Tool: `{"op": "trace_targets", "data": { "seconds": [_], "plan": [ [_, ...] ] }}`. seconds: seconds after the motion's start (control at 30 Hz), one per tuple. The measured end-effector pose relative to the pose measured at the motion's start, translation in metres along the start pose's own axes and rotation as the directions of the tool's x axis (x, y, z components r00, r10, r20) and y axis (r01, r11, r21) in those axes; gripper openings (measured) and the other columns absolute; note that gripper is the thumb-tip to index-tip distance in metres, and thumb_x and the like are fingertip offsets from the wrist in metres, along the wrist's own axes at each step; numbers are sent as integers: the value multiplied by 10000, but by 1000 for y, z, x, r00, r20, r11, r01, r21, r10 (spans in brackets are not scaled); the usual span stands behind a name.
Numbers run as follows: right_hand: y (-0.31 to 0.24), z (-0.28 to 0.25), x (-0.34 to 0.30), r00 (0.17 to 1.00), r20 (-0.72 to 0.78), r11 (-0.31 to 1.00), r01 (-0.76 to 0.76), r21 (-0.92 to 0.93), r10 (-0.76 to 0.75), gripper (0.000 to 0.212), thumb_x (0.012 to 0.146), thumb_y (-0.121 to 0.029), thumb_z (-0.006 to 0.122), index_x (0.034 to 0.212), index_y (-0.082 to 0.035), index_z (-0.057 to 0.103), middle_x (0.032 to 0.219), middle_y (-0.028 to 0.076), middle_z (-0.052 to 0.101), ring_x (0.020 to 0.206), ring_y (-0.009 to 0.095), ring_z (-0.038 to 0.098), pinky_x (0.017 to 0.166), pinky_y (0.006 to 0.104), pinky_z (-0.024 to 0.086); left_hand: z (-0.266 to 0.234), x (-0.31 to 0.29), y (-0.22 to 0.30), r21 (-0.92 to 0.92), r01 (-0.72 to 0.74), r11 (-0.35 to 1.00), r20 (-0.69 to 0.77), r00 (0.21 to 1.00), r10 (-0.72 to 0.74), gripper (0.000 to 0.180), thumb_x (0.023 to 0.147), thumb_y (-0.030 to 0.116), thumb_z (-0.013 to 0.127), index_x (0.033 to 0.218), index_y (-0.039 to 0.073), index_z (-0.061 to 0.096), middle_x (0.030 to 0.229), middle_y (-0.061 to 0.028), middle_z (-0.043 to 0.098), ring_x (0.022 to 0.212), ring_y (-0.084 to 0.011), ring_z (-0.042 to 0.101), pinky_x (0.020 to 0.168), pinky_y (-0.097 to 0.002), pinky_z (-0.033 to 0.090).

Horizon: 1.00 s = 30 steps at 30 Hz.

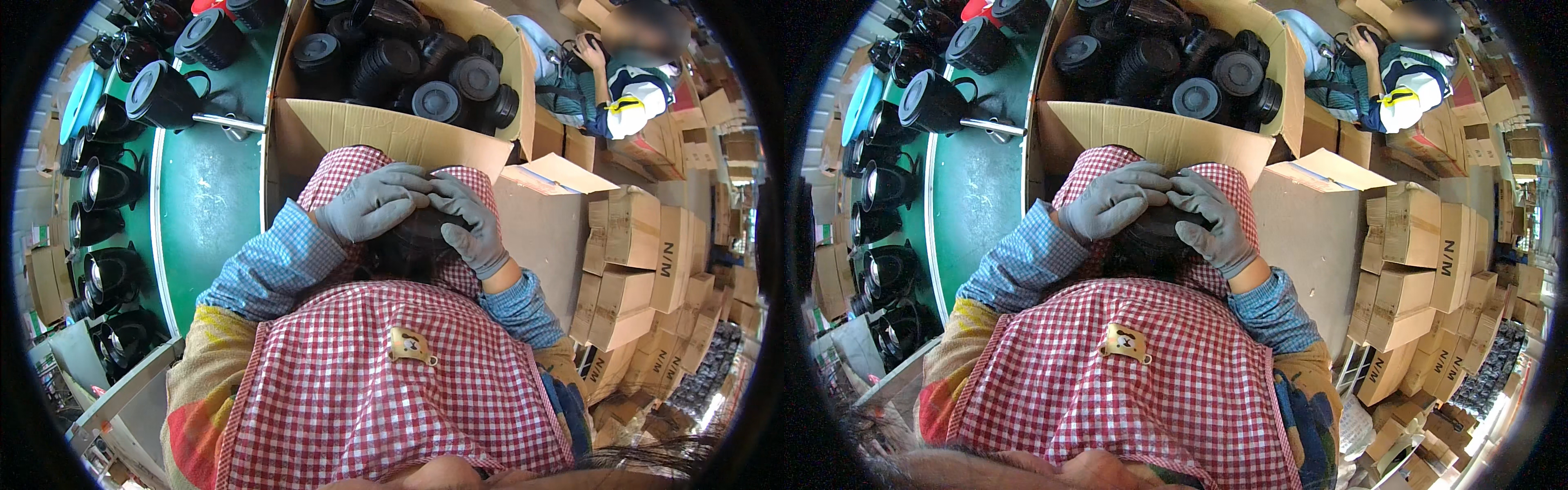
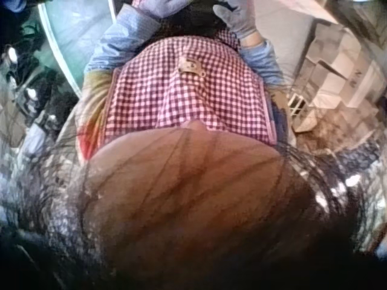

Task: The person assembles black electric kettles by inserting a metal rod into the base of each kettle and placing the lid on top. The person handles the kettles one at a time from a cardboard box and places the assembled units onto a green conveyor belt.

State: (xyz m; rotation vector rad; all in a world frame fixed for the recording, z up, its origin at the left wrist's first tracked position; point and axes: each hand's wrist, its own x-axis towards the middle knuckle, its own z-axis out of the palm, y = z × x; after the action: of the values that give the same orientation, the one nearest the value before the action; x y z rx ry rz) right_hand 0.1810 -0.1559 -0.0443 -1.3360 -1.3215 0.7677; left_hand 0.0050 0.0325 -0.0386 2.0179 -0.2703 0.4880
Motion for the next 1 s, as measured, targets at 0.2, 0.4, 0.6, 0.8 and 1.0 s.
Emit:
{"op": "trace_targets", "data": {
  "seconds": [0.2, 0.4, 0.6, 0.8, 1.0],
  "plan": [
    [-4, -4, 6, 995, 65, 993, 82, -85, -77, 396, 979, -346, 582, 1176, -15, 675, 1338, 164, 619, 1348, 343, 493, 1192, 471, 273, 8, -9, 20, 128, 53, 990, -27, 998, -50, 352, 1060, 191, 410, 1238, -6, 641, 1344, -219, 593, 1354, -402, 478, 1161, -519, 339],
    [-52, 18, -6, 986, 61, 798, 162, -580, -156, 569, 1041, -411, 403, 1422, -6, 524, 1422, 227, 524, 1365, 424, 438, 1175, 520, 264, -15, -12, 4, 360, 254, 898, -42, 966, -256, 589, 1034, 417, 444, 1485, 38, 451, 1542, -240, 405, 1470, -446, 301, 1210, -549, 192],
    [-27, 14, -10, 988, -141, 969, 28, -247, -65, 555, 1055, -385, 365, 1426, -2, 517, 1480, 221, 488, 1402, 415, 411, 1202, 478, 261, 9, 12, 79, 576, 157, 802, 123, 954, -275, 989, 921, 757, 408, 1564, 13, 299, 1618, -271, 254, 1493, -490, 223, 1199, -624, 116],
    [-43, -5, 3, 995, -80, 923, 20, -385, -55, 608, 1036, -456, 370, 1413, 0, 513, 1460, 239, 493, 1392, 407, 421, 1186, 514, 266, 5, 12, 73, 470, 139, 872, -36, 990, -138, 919, 906, 683, 528, 1545, 46, 352, 1585, -259, 336, 1483, -489, 256, 1190, -634, 147],
    [-70, 0, -1, 962, 242, 895, 217, -389, -129, 584, 1036, -419, 397, 1431, -1, 499, 1485, 229, 479, 1410, 419, 401, 1190, 518, 262, -9, -7, 26, 606, 428, 671, -226, 901, -371, 935, 899, 722, 493, 1557, 75, 337, 1590, -254, 327, 1493, -474, 236, 1188, -649, 132]
  ]
}}
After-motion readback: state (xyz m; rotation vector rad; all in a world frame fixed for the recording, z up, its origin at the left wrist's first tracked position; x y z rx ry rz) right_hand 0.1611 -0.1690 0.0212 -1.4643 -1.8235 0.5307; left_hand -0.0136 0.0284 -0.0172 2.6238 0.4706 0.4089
